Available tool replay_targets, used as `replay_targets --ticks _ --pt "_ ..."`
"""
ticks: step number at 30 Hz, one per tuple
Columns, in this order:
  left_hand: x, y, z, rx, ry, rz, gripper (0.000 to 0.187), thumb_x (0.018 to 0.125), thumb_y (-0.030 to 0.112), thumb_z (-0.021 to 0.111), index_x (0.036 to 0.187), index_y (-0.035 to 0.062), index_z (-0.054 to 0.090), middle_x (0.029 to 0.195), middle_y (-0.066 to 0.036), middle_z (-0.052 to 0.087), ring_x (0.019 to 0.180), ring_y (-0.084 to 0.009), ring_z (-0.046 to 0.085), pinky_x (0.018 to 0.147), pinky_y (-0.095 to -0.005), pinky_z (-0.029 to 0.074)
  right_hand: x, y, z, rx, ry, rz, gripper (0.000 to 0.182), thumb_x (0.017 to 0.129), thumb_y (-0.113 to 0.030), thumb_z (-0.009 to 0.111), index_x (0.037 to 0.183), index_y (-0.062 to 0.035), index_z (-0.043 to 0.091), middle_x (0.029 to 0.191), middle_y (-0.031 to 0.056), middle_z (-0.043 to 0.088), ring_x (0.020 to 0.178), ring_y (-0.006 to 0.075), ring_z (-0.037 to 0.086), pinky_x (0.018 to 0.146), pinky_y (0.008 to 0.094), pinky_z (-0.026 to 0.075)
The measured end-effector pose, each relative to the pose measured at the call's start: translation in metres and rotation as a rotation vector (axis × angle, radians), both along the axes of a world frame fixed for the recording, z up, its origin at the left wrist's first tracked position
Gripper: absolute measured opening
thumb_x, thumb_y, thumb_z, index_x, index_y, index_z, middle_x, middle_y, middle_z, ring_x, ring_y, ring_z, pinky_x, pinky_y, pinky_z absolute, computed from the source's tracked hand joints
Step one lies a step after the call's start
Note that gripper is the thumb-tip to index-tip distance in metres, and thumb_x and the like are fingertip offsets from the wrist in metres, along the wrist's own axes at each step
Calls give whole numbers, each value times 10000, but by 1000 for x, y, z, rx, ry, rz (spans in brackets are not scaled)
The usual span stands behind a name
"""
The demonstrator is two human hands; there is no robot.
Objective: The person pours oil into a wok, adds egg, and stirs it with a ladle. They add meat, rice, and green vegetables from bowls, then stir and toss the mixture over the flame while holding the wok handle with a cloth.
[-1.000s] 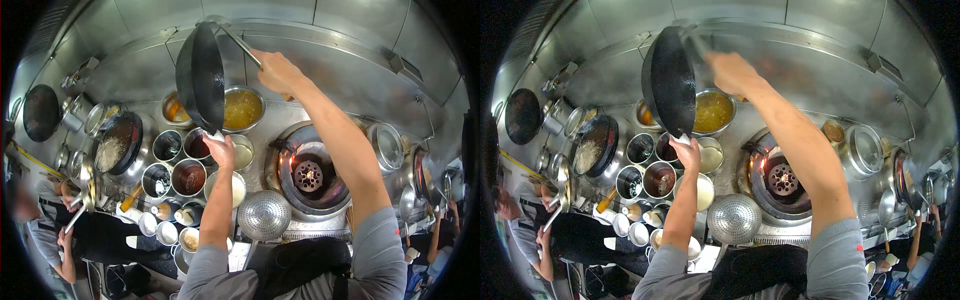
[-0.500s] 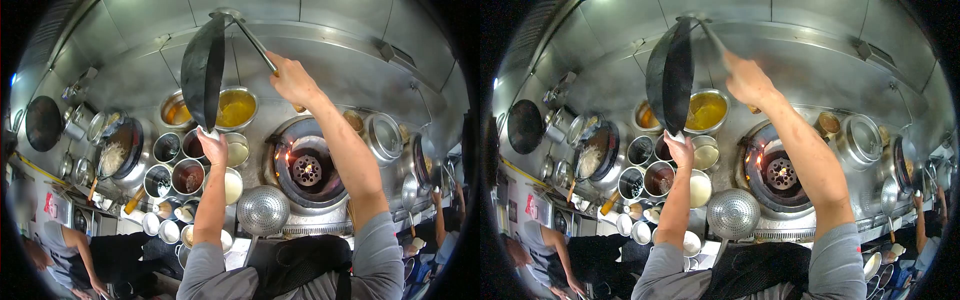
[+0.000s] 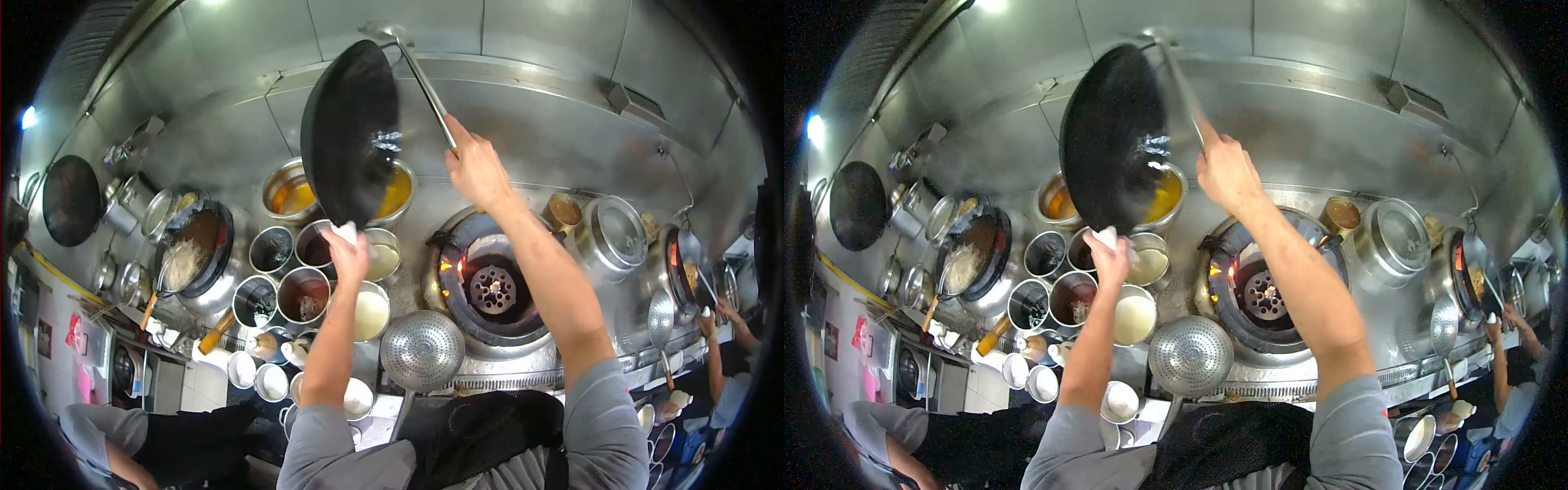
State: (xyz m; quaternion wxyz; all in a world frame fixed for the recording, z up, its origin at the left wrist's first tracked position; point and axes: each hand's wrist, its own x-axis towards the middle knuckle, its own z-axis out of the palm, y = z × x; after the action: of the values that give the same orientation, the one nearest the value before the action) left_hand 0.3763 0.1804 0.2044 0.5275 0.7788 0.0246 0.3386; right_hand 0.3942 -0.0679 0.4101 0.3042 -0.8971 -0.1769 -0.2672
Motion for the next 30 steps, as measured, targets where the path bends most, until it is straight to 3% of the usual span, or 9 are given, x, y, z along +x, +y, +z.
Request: replay_targets --ticks 2,4,6,9,12,17,22,25,30 --pt "-30 -25 3 -158 102 -52 521 811 77 572 1262 -3 322 1055 -184 573 917 -332 602 844 -415 482 -2 8 -17 5 -59 -3 584 858 -72 541 1408 -40 350 892 305 625 874 488 597 781 539 480" --pt "-53 -41 -47 -632 220 -309 482 832 82 568 1238 -35 337 1037 -143 556 882 -235 583 809 -367 513 -8 21 -34 6 -127 12 572 881 -86 519 1415 -55 316 815 297 625 819 506 599 744 563 487" --pt "-101 -68 -50 -913 457 -475 381 863 74 540 1207 21 388 996 -101 558 853 -208 590 746 -348 537 -26 31 -54 213 176 98 590 917 -117 520 1453 -56 283 694 206 624 650 418 641 610 495 519" --pt "-150 -108 -84 -1149 641 -655 351 860 71 546 1187 72 418 990 -95 574 845 -206 608 692 -355 542 -51 42 -80 565 695 217 621 944 -173 552 1480 -50 265 622 39 533 469 104 529 404 293 434" --pt "-183 -139 -59 -1314 906 -744 312 846 75 566 1129 80 434 962 -90 580 819 -214 614 664 -359 531 -53 44 -113 623 913 247 637 953 -162 542 1492 -41 223 673 26 500 449 114 483 377 282 422" --pt "-215 -205 -128 -1412 866 -794 254 845 90 590 1076 64 488 877 -91 593 769 -202 622 662 -343 523 -53 41 -153 640 1101 246 663 949 -169 550 1496 -37 198 676 28 501 492 121 499 405 296 431" --pt "-224 -227 -146 -1306 818 -911 164 847 123 615 968 56 527 836 -43 557 735 -149 599 648 -313 509 -50 41 -176 667 1133 241 671 945 -165 550 1500 -49 192 678 27 500 501 122 503 405 298 424" --pt "-223 -235 -149 -1340 868 -835 185 850 156 633 973 68 525 834 -39 564 713 -150 601 596 -314 508 -50 42 -171 695 1125 249 557 945 -164 546 1434 -33 316 680 23 500 503 121 508 404 299 423" --pt "-224 -223 -134 -1173 1019 -906 303 866 277 646 1054 100 487 855 -50 572 724 -160 607 499 -340 517 -53 40 -150 1115 1227 268 172 946 -174 545 1077 -81 484 688 17 505 497 101 490 418 273 411"
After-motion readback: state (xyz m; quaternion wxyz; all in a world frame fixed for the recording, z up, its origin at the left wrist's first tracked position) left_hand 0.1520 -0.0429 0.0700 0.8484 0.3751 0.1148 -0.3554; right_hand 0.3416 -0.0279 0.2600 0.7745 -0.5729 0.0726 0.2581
